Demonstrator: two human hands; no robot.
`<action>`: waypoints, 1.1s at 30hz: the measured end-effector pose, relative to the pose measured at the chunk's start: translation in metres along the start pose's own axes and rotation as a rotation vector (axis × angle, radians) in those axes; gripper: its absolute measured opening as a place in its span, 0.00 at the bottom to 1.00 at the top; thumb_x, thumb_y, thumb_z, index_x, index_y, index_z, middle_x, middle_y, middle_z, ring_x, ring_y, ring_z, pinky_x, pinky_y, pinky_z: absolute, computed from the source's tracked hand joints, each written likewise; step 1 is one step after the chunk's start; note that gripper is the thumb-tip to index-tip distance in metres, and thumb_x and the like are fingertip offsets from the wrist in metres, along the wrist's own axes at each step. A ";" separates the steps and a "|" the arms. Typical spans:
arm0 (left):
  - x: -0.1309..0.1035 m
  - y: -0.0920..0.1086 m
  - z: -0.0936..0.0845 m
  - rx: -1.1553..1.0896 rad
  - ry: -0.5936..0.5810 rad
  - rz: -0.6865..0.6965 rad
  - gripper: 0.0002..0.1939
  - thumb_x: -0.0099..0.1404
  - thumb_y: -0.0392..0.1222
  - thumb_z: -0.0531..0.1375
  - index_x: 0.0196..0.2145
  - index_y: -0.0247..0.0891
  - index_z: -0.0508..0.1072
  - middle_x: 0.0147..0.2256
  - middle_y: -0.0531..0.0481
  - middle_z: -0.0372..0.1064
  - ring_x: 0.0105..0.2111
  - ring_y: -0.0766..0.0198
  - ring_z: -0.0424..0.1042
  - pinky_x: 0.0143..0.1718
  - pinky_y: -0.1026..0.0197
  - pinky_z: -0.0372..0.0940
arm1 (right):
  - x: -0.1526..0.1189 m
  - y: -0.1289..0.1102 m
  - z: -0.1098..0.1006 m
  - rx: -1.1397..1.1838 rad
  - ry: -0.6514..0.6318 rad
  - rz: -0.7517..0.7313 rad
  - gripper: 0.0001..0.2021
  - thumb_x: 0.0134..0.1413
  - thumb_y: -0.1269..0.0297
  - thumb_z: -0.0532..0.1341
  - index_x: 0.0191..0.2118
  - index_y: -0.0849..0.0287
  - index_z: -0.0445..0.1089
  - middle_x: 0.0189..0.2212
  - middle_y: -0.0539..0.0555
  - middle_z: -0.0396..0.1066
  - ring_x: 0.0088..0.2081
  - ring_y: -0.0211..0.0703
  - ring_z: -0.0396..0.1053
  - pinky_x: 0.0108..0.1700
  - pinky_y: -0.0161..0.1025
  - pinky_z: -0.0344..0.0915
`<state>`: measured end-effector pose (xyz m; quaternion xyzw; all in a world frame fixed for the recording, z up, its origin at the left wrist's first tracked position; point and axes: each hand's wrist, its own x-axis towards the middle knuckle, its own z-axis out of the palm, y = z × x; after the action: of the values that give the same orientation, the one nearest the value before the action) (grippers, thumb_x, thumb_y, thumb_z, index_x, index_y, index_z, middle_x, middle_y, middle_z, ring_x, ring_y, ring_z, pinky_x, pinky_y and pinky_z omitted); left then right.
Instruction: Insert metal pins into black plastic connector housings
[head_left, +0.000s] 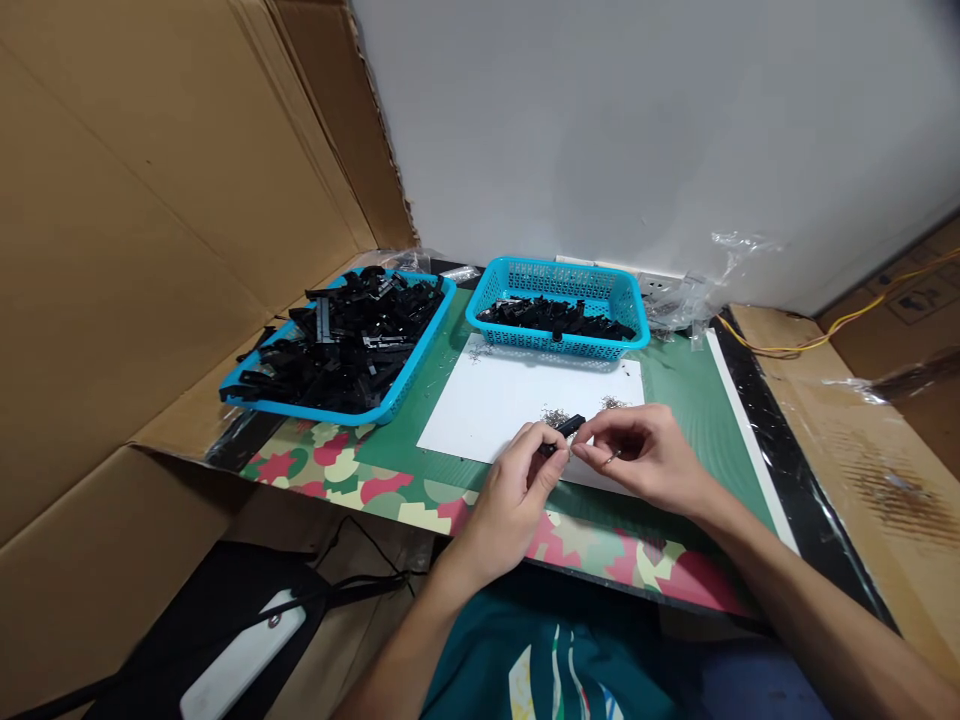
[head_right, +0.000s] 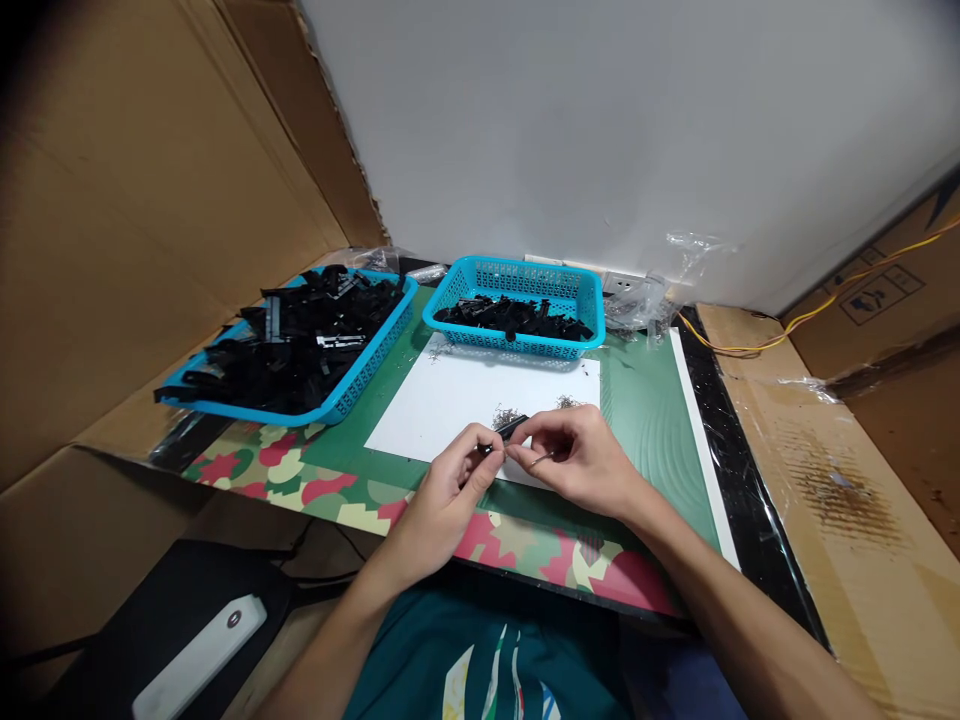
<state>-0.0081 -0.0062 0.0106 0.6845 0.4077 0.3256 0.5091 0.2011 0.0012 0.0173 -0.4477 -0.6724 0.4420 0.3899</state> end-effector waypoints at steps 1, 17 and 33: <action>0.000 0.000 0.000 0.001 0.005 0.002 0.14 0.80 0.52 0.51 0.43 0.40 0.68 0.41 0.49 0.68 0.37 0.63 0.65 0.35 0.63 0.57 | -0.001 -0.001 0.000 -0.025 0.003 -0.019 0.10 0.60 0.59 0.68 0.35 0.62 0.80 0.20 0.47 0.61 0.23 0.34 0.55 0.24 0.35 0.53; 0.002 -0.004 0.000 -0.034 0.054 0.016 0.14 0.80 0.52 0.53 0.43 0.40 0.69 0.36 0.51 0.65 0.34 0.63 0.64 0.35 0.62 0.57 | 0.001 -0.003 0.002 -0.066 -0.024 0.000 0.08 0.59 0.61 0.68 0.34 0.62 0.79 0.20 0.47 0.64 0.22 0.34 0.57 0.24 0.33 0.54; 0.002 -0.010 0.005 0.178 0.074 0.095 0.07 0.73 0.39 0.61 0.48 0.42 0.77 0.43 0.48 0.71 0.31 0.66 0.67 0.32 0.63 0.61 | 0.009 0.003 -0.045 -0.152 -0.076 0.161 0.15 0.67 0.54 0.62 0.32 0.60 0.70 0.23 0.49 0.66 0.25 0.37 0.60 0.28 0.36 0.57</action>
<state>-0.0048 -0.0052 -0.0007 0.7330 0.4206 0.3371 0.4149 0.2408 0.0214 0.0291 -0.5116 -0.6802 0.4361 0.2922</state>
